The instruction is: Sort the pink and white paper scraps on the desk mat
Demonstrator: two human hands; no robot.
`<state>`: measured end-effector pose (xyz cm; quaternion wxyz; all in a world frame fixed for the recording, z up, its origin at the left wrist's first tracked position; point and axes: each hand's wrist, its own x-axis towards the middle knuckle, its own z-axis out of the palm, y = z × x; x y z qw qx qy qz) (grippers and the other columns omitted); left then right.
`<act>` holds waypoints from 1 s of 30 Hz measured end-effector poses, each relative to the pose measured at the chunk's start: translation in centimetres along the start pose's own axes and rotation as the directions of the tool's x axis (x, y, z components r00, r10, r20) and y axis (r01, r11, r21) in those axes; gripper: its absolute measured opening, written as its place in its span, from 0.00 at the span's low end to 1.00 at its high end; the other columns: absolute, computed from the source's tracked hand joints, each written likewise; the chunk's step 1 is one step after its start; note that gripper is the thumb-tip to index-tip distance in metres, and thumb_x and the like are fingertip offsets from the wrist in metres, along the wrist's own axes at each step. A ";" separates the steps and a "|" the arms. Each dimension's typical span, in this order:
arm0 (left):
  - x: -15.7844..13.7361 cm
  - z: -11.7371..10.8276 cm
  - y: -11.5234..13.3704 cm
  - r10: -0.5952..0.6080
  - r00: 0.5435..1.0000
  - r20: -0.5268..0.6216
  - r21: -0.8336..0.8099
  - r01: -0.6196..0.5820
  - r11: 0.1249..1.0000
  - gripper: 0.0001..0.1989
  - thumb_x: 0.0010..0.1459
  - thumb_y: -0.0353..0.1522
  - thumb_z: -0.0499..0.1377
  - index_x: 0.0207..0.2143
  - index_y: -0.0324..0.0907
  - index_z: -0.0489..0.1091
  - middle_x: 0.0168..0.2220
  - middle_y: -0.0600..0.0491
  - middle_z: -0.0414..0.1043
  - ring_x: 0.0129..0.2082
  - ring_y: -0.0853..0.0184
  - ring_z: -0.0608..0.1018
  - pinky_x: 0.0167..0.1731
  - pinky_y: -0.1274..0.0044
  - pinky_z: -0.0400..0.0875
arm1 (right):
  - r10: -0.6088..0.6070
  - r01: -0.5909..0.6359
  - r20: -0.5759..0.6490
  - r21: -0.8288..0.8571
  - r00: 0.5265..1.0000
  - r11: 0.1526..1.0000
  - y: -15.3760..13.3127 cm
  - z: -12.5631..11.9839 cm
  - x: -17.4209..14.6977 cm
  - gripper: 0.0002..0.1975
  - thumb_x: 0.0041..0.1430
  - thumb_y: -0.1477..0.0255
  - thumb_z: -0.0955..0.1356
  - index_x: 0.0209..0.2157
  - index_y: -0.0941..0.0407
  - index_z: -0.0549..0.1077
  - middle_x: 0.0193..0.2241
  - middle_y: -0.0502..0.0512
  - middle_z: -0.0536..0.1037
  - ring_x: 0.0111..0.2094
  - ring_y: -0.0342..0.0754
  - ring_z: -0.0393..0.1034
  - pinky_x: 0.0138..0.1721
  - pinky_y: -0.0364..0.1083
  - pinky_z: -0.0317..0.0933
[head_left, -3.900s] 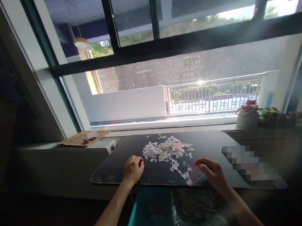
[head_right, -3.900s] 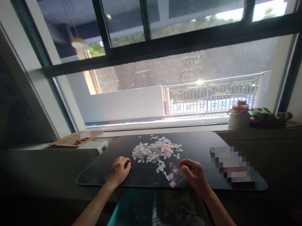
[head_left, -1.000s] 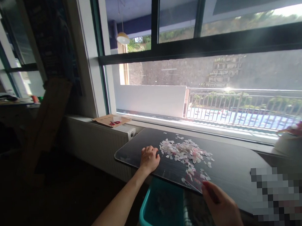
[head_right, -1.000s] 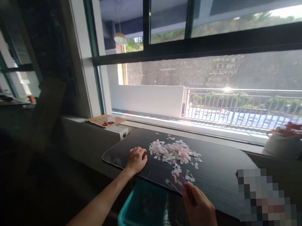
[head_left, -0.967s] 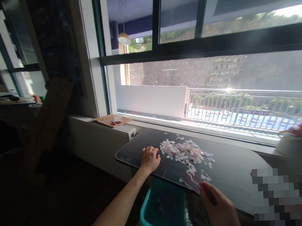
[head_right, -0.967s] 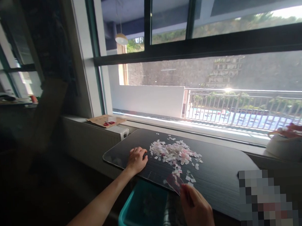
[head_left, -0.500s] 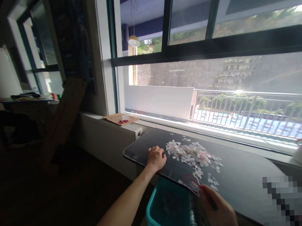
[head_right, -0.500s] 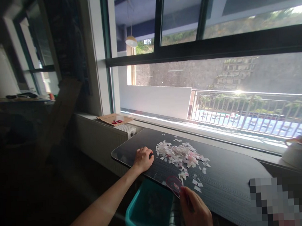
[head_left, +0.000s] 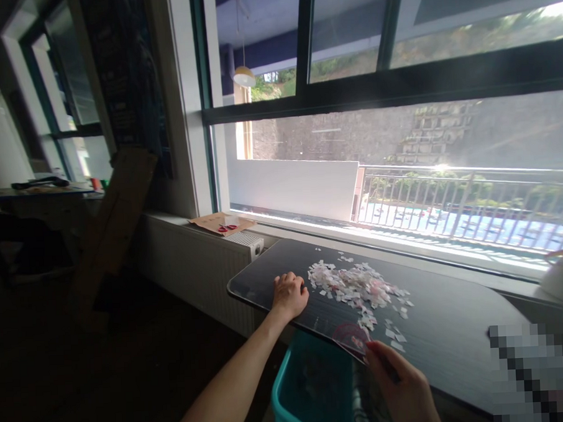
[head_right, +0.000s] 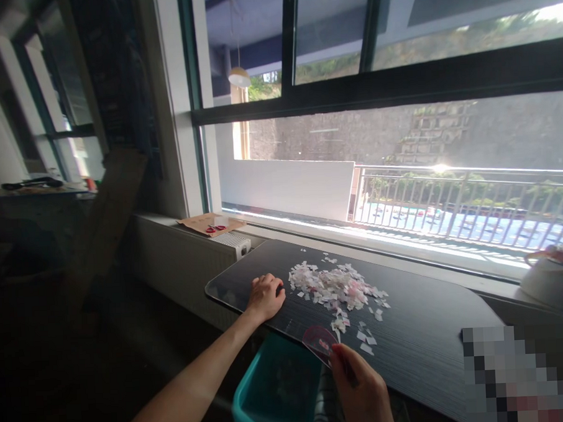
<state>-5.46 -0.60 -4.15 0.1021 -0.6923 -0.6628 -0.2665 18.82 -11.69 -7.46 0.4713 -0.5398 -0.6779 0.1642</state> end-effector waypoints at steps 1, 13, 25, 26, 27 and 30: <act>0.0 0.0 0.0 -0.001 1.000 0.002 0.001 0.001 1.000 0.09 0.54 0.34 0.53 0.35 0.42 0.71 0.38 0.49 0.69 0.42 0.61 0.70 0.47 0.67 0.57 | 0.009 -0.009 0.011 0.013 1.000 1.000 0.1 -0.1 0.0 0.17 0.53 0.57 0.65 0.35 0.54 0.79 0.31 0.52 0.82 0.31 0.47 0.77 0.32 0.37 0.69; 0.3 0.0 -0.3 0.022 1.000 0.012 0.022 -0.023 0.999 0.10 0.55 0.34 0.52 0.35 0.43 0.71 0.37 0.49 0.70 0.41 0.61 0.71 0.46 0.67 0.58 | 0.154 -0.212 -0.334 -0.145 0.930 0.967 4.9 -8.3 0.8 0.19 0.49 0.56 0.65 0.34 0.53 0.78 0.28 0.52 0.82 0.30 0.50 0.77 0.29 0.41 0.70; 0.6 -0.5 -0.1 0.030 0.999 0.037 0.047 -0.032 0.998 0.10 0.55 0.34 0.52 0.35 0.44 0.71 0.38 0.50 0.71 0.42 0.61 0.71 0.47 0.67 0.59 | 0.153 -0.198 -0.309 -0.119 0.939 0.973 3.7 -8.2 0.5 0.17 0.52 0.59 0.65 0.35 0.54 0.78 0.29 0.53 0.82 0.30 0.49 0.76 0.34 0.41 0.69; 0.6 -0.5 -0.1 0.030 0.999 0.038 0.046 -0.032 0.998 0.10 0.55 0.34 0.52 0.35 0.43 0.71 0.38 0.50 0.71 0.42 0.61 0.71 0.47 0.67 0.59 | 0.158 -0.201 -0.307 -0.114 0.938 0.973 3.7 -8.3 0.5 0.17 0.52 0.59 0.65 0.35 0.54 0.78 0.29 0.54 0.82 0.31 0.50 0.76 0.34 0.42 0.69; 0.6 -0.6 -0.1 0.030 0.999 0.040 0.046 -0.032 0.998 0.10 0.55 0.34 0.52 0.35 0.43 0.71 0.38 0.50 0.71 0.42 0.61 0.71 0.47 0.67 0.60 | 0.164 -0.204 -0.298 -0.109 0.940 0.973 3.8 -8.4 0.5 0.17 0.52 0.59 0.65 0.35 0.54 0.78 0.30 0.54 0.82 0.31 0.50 0.76 0.34 0.42 0.69; 0.6 -0.6 -0.2 0.030 0.998 0.047 0.048 -0.032 0.998 0.10 0.55 0.34 0.52 0.36 0.44 0.71 0.38 0.50 0.72 0.42 0.61 0.71 0.47 0.67 0.60 | 0.192 -0.219 -0.253 -0.081 0.948 0.972 4.1 -8.5 0.4 0.16 0.52 0.60 0.65 0.34 0.54 0.78 0.30 0.53 0.82 0.32 0.49 0.76 0.33 0.41 0.69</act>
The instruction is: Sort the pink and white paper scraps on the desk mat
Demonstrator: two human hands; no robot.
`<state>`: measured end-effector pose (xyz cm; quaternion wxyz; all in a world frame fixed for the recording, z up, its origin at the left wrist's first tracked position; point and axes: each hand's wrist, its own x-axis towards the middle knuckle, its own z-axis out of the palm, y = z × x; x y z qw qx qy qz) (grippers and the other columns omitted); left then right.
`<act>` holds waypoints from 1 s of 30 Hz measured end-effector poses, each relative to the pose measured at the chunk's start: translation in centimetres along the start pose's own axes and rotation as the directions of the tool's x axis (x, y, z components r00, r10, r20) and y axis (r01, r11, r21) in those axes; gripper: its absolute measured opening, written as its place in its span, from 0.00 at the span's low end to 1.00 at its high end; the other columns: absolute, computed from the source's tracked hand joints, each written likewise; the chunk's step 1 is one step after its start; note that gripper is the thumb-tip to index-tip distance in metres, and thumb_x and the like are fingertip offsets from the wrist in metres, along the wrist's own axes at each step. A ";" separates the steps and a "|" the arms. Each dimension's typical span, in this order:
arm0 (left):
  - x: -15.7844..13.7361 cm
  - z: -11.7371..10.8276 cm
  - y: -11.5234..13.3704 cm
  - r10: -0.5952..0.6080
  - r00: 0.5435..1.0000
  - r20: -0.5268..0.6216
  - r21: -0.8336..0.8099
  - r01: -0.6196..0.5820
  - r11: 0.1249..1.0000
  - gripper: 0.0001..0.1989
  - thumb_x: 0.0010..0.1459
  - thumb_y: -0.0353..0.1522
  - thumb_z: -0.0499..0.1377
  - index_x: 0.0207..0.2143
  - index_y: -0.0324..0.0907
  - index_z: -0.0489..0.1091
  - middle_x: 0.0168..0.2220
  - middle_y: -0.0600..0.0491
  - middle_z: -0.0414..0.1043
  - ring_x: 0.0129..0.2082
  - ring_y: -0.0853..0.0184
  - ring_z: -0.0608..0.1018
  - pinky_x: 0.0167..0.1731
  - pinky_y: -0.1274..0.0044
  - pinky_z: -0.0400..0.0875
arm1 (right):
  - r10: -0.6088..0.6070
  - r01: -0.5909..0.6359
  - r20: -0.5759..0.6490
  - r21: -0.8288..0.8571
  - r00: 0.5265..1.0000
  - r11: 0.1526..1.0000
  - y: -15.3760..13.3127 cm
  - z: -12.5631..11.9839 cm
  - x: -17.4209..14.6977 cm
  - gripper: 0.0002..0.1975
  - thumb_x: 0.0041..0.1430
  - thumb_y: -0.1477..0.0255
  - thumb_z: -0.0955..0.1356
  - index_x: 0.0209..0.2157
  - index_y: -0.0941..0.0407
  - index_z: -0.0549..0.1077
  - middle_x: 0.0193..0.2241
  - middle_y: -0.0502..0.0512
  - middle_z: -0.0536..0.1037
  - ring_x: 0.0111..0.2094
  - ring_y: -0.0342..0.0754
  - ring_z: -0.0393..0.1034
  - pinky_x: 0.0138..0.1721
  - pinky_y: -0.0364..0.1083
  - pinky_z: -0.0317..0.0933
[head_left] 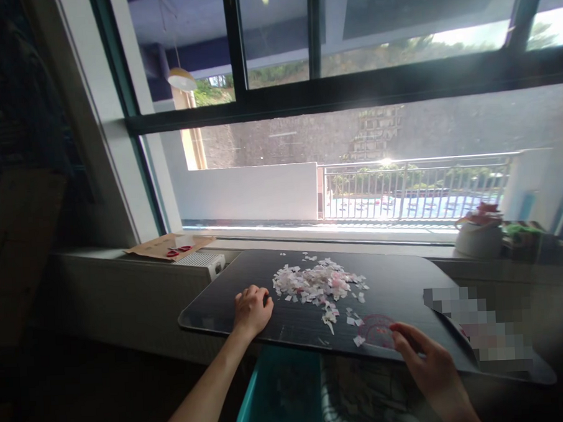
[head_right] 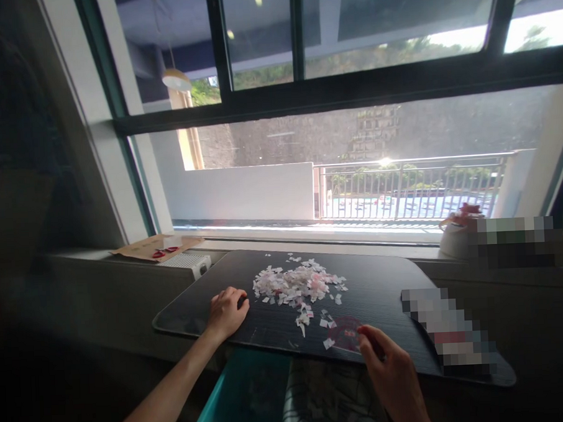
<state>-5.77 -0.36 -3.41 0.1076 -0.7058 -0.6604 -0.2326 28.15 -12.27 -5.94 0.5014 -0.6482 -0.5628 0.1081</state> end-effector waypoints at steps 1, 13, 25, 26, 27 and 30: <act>0.0 0.0 0.0 0.001 1.000 0.000 0.002 -0.001 1.000 0.10 0.55 0.34 0.52 0.36 0.43 0.71 0.38 0.50 0.72 0.42 0.61 0.72 0.46 0.67 0.60 | 0.016 -0.016 0.009 0.008 1.000 1.000 0.1 0.0 0.0 0.16 0.52 0.60 0.65 0.35 0.54 0.78 0.30 0.53 0.82 0.32 0.49 0.76 0.33 0.41 0.68; 0.2 0.3 -0.2 0.011 1.000 -0.010 0.017 -0.010 1.000 0.11 0.55 0.35 0.51 0.36 0.44 0.72 0.38 0.49 0.71 0.42 0.60 0.72 0.45 0.67 0.61 | 0.074 -0.072 -0.012 0.105 0.997 0.992 -0.1 -0.2 -0.2 0.17 0.49 0.59 0.66 0.33 0.55 0.79 0.28 0.53 0.82 0.30 0.50 0.77 0.31 0.41 0.69; 0.2 0.2 0.0 0.000 1.000 0.001 0.018 0.000 1.000 0.11 0.55 0.34 0.52 0.36 0.44 0.72 0.39 0.49 0.71 0.42 0.60 0.72 0.46 0.67 0.60 | -0.026 0.023 -0.048 -0.052 0.999 0.998 -1.1 -0.2 0.1 0.15 0.52 0.60 0.64 0.32 0.53 0.78 0.28 0.52 0.82 0.29 0.49 0.76 0.31 0.41 0.68; 0.2 0.2 0.0 0.000 1.000 -0.001 0.017 0.000 1.000 0.11 0.55 0.35 0.52 0.36 0.44 0.72 0.39 0.49 0.71 0.42 0.60 0.72 0.46 0.67 0.60 | -0.024 0.021 -0.052 -0.057 0.998 0.998 -1.1 -0.1 0.2 0.15 0.52 0.60 0.64 0.32 0.53 0.78 0.28 0.53 0.82 0.30 0.49 0.77 0.31 0.42 0.69; 0.2 0.2 0.0 -0.001 1.000 -0.003 0.017 0.001 1.000 0.11 0.55 0.35 0.51 0.36 0.44 0.72 0.39 0.49 0.71 0.42 0.60 0.72 0.46 0.67 0.60 | -0.021 0.018 -0.056 -0.056 0.998 0.998 -1.1 0.1 0.2 0.16 0.52 0.60 0.63 0.33 0.54 0.78 0.29 0.53 0.82 0.31 0.50 0.77 0.32 0.42 0.69; 0.2 0.2 -0.1 -0.001 1.000 -0.002 0.012 0.001 1.000 0.11 0.55 0.34 0.51 0.36 0.43 0.72 0.39 0.49 0.71 0.42 0.60 0.72 0.46 0.67 0.61 | 0.004 -0.006 -0.065 -0.030 0.998 1.000 -1.0 0.6 0.3 0.18 0.53 0.59 0.63 0.36 0.55 0.77 0.30 0.54 0.82 0.33 0.51 0.77 0.34 0.44 0.69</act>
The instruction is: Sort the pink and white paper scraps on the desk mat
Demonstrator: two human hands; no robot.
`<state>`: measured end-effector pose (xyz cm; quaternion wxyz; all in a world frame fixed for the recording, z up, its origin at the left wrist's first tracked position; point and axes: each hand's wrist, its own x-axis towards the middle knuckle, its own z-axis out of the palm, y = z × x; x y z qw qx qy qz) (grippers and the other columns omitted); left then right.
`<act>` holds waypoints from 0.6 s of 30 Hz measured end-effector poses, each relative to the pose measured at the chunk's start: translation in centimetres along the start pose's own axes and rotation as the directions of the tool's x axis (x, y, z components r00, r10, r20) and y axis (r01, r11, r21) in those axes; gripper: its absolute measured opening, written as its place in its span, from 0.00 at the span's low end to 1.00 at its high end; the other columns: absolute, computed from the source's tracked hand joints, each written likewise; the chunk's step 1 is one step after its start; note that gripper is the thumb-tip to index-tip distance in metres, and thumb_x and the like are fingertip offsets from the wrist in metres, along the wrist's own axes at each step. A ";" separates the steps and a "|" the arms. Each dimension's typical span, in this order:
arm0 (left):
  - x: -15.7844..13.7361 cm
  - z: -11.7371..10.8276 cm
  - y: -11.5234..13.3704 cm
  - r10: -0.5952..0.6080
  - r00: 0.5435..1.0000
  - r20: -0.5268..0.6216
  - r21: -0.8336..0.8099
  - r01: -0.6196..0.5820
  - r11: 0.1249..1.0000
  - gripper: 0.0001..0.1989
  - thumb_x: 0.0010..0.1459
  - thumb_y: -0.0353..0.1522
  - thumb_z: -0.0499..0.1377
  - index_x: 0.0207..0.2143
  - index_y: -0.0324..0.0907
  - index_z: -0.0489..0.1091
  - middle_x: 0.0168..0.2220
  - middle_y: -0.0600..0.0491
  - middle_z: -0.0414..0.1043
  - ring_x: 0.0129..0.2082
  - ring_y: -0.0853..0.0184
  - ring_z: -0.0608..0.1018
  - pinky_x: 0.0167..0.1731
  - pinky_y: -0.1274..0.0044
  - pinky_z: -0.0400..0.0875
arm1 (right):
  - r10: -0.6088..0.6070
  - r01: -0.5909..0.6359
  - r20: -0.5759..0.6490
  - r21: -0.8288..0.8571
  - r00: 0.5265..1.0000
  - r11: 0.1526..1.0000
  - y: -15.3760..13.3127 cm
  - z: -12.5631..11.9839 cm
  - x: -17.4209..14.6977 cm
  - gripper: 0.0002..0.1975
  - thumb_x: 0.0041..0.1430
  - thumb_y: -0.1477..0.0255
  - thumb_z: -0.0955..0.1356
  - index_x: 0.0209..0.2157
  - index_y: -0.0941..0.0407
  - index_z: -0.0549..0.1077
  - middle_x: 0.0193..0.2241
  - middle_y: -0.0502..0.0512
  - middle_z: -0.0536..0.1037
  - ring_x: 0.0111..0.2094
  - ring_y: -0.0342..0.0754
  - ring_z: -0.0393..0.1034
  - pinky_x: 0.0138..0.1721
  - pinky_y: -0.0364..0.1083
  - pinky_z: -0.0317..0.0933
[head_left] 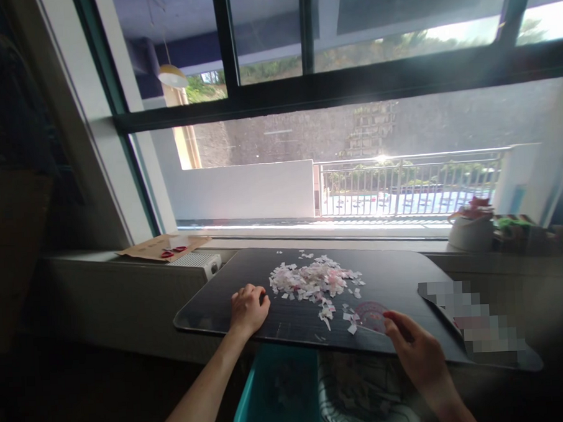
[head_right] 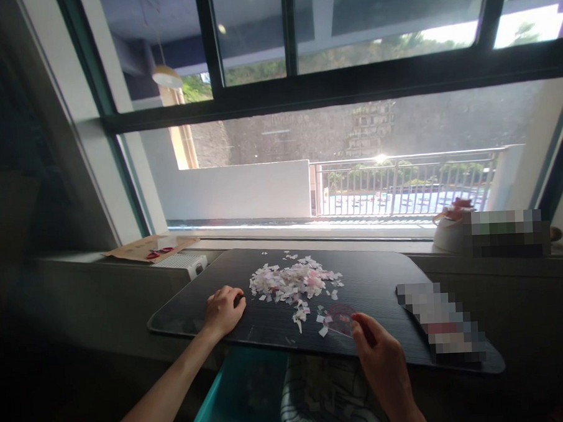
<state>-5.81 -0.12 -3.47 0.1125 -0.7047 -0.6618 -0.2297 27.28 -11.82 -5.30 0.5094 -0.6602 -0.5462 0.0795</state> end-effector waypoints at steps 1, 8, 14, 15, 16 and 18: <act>0.0 0.0 0.0 0.003 1.000 0.002 -0.002 -0.003 1.000 0.11 0.55 0.34 0.51 0.36 0.43 0.72 0.39 0.49 0.71 0.42 0.60 0.72 0.46 0.67 0.60 | 0.008 -0.008 0.005 0.007 1.000 1.000 0.1 0.1 0.0 0.18 0.52 0.59 0.63 0.36 0.55 0.77 0.31 0.54 0.82 0.33 0.51 0.77 0.34 0.44 0.69; 0.0 0.0 -0.1 -0.002 1.000 -0.001 0.005 0.002 1.000 0.11 0.55 0.35 0.52 0.36 0.44 0.72 0.38 0.49 0.71 0.42 0.60 0.72 0.45 0.67 0.61 | -0.014 0.012 0.065 0.023 0.998 1.000 -0.1 -0.8 -0.6 0.14 0.51 0.61 0.64 0.31 0.54 0.78 0.27 0.52 0.82 0.28 0.49 0.76 0.30 0.41 0.69; 0.0 0.1 -0.1 -0.006 1.000 -0.002 0.005 0.006 1.000 0.11 0.55 0.35 0.52 0.36 0.44 0.72 0.38 0.50 0.71 0.41 0.60 0.72 0.44 0.68 0.61 | 0.031 -0.033 0.037 0.073 0.999 0.997 -0.1 -0.6 -0.6 0.16 0.51 0.59 0.65 0.33 0.55 0.78 0.28 0.53 0.82 0.30 0.50 0.76 0.32 0.42 0.69; 0.0 0.1 -0.1 -0.004 1.000 -0.003 0.004 0.004 1.000 0.11 0.55 0.35 0.52 0.36 0.44 0.72 0.38 0.50 0.71 0.41 0.60 0.72 0.44 0.68 0.61 | 0.031 -0.035 0.055 0.073 0.998 0.997 -0.1 -0.6 -0.6 0.16 0.51 0.59 0.65 0.33 0.55 0.78 0.28 0.53 0.82 0.30 0.50 0.76 0.31 0.42 0.69; 0.0 0.1 -0.1 -0.001 1.000 -0.006 0.002 0.001 1.000 0.11 0.55 0.35 0.52 0.36 0.44 0.72 0.38 0.50 0.71 0.41 0.60 0.72 0.44 0.68 0.61 | 0.030 -0.036 0.076 0.071 0.997 0.997 -0.1 -0.5 -0.6 0.16 0.51 0.59 0.65 0.32 0.55 0.78 0.27 0.53 0.81 0.29 0.50 0.76 0.31 0.41 0.68; 0.0 0.2 -0.1 0.005 1.000 -0.009 -0.002 -0.005 1.000 0.11 0.55 0.35 0.52 0.35 0.44 0.72 0.38 0.50 0.71 0.42 0.60 0.72 0.45 0.68 0.61 | 0.031 -0.039 0.109 0.069 0.994 0.997 -0.2 -0.5 -0.8 0.15 0.51 0.60 0.64 0.32 0.55 0.77 0.27 0.52 0.81 0.29 0.49 0.76 0.30 0.41 0.68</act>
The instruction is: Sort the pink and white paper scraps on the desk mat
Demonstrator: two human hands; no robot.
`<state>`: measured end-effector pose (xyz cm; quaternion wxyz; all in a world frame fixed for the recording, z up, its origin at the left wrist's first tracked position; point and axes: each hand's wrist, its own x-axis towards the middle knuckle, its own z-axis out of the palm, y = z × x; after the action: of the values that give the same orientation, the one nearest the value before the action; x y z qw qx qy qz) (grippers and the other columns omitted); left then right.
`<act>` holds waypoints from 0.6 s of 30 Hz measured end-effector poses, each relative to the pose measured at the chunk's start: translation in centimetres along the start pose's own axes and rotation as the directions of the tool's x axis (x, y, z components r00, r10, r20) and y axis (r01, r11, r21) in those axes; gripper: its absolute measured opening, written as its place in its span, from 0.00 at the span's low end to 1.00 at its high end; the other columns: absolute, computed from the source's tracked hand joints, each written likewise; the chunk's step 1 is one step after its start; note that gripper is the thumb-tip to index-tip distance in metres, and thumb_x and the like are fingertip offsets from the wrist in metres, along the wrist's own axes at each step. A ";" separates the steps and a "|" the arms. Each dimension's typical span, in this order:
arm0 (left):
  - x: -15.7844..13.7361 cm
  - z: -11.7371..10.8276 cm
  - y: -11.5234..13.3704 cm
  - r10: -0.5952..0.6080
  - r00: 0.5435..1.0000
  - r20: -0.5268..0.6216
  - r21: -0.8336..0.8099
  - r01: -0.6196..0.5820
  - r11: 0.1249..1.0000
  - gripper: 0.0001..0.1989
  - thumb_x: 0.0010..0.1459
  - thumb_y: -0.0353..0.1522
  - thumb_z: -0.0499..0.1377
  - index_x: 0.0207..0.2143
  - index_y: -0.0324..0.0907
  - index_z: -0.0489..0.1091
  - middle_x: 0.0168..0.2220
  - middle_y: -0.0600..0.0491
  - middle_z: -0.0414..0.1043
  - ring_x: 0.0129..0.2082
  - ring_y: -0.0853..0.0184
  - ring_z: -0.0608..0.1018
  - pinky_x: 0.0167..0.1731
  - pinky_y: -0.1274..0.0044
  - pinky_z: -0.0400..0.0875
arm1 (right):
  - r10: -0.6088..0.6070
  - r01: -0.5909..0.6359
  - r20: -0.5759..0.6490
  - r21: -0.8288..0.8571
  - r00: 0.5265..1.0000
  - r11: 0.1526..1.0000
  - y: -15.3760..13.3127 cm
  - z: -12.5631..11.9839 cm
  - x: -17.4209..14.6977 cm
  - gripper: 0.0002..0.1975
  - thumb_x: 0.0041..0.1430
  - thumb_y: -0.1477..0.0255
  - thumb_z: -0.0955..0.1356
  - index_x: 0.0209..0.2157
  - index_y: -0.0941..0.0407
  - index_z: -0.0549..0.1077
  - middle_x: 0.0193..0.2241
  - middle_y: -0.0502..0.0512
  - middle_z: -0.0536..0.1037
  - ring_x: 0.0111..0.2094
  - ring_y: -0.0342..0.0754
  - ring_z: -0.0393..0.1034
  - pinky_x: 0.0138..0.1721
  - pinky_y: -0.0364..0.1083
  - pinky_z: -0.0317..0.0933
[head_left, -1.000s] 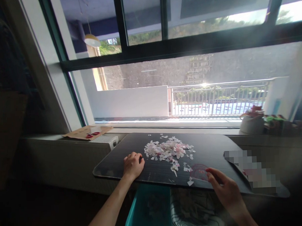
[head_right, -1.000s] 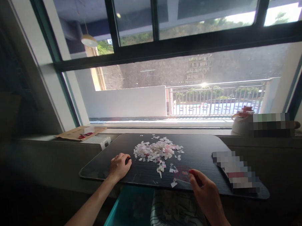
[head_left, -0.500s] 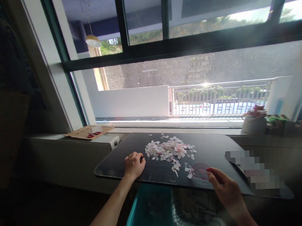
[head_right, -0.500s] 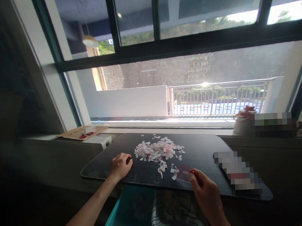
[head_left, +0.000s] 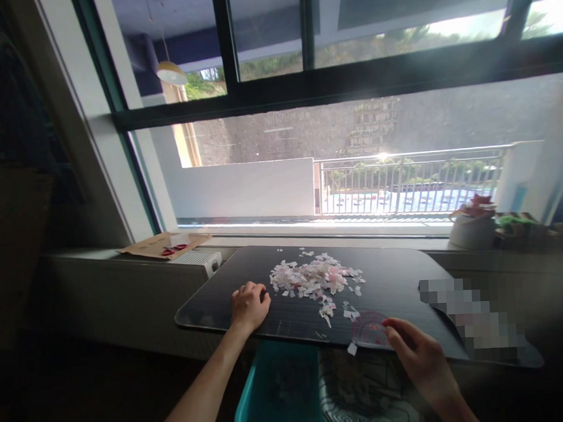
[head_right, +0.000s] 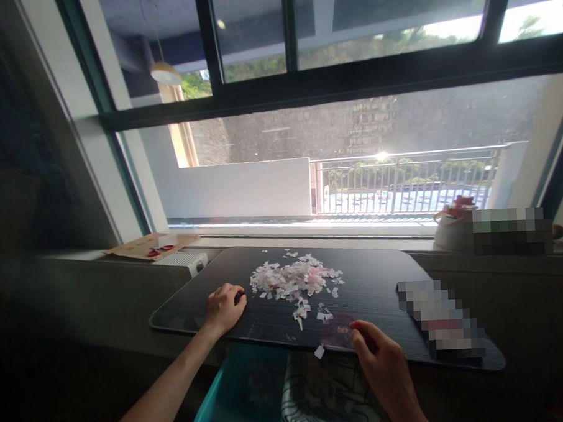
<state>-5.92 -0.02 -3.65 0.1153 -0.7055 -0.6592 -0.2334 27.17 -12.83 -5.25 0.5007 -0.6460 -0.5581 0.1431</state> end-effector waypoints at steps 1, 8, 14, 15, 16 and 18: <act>0.0 0.0 0.0 0.001 1.000 -0.001 -0.001 -0.001 1.000 0.11 0.55 0.35 0.52 0.35 0.44 0.72 0.38 0.50 0.71 0.42 0.60 0.72 0.45 0.68 0.61 | 0.001 -0.001 0.011 0.003 1.000 1.000 -0.1 -0.1 -0.1 0.15 0.52 0.60 0.64 0.32 0.54 0.77 0.27 0.52 0.81 0.29 0.49 0.76 0.30 0.40 0.68; -0.1 -0.1 0.0 -0.003 1.000 0.010 -0.003 0.003 1.000 0.11 0.55 0.35 0.51 0.36 0.44 0.72 0.38 0.49 0.71 0.42 0.60 0.72 0.45 0.67 0.61 | -0.013 0.012 -0.042 -0.024 0.999 1.000 0.2 -0.4 -0.1 0.16 0.52 0.59 0.64 0.33 0.55 0.77 0.27 0.52 0.81 0.29 0.49 0.76 0.32 0.41 0.68; 0.0 -0.3 0.2 -0.003 1.000 0.018 -0.005 0.003 1.000 0.11 0.55 0.35 0.51 0.36 0.44 0.71 0.39 0.49 0.71 0.42 0.60 0.72 0.46 0.68 0.60 | -0.106 0.088 -0.117 -0.154 0.987 0.984 1.3 0.6 0.3 0.18 0.54 0.58 0.63 0.37 0.55 0.78 0.31 0.55 0.82 0.32 0.51 0.77 0.34 0.43 0.69; 0.0 -0.2 0.2 -0.005 1.000 0.016 -0.007 0.005 1.000 0.11 0.55 0.35 0.51 0.36 0.44 0.71 0.39 0.50 0.71 0.42 0.60 0.72 0.46 0.68 0.60 | -0.131 0.112 -0.106 -0.169 0.986 0.979 1.1 1.0 0.1 0.18 0.55 0.58 0.63 0.37 0.54 0.78 0.31 0.55 0.82 0.31 0.50 0.77 0.35 0.43 0.69; 0.0 -0.1 0.1 -0.009 1.000 0.013 -0.008 0.009 1.000 0.10 0.55 0.35 0.52 0.35 0.44 0.71 0.38 0.50 0.71 0.42 0.60 0.72 0.46 0.67 0.60 | -0.152 0.133 -0.094 -0.179 0.984 0.975 0.9 1.4 -0.1 0.18 0.55 0.58 0.63 0.36 0.54 0.78 0.31 0.55 0.82 0.31 0.50 0.76 0.35 0.43 0.69; 0.0 0.0 0.1 -0.016 1.000 0.004 -0.010 0.016 1.000 0.10 0.55 0.35 0.52 0.35 0.44 0.71 0.38 0.50 0.71 0.42 0.60 0.71 0.46 0.67 0.60 | -0.193 0.178 -0.069 -0.181 0.979 0.967 0.2 2.4 -0.7 0.18 0.57 0.59 0.62 0.36 0.54 0.78 0.31 0.54 0.81 0.30 0.49 0.76 0.34 0.42 0.69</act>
<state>-5.84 -0.05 -3.67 0.1087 -0.7011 -0.6639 -0.2364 25.29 -12.21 -6.79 0.4770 -0.6378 -0.6044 0.0185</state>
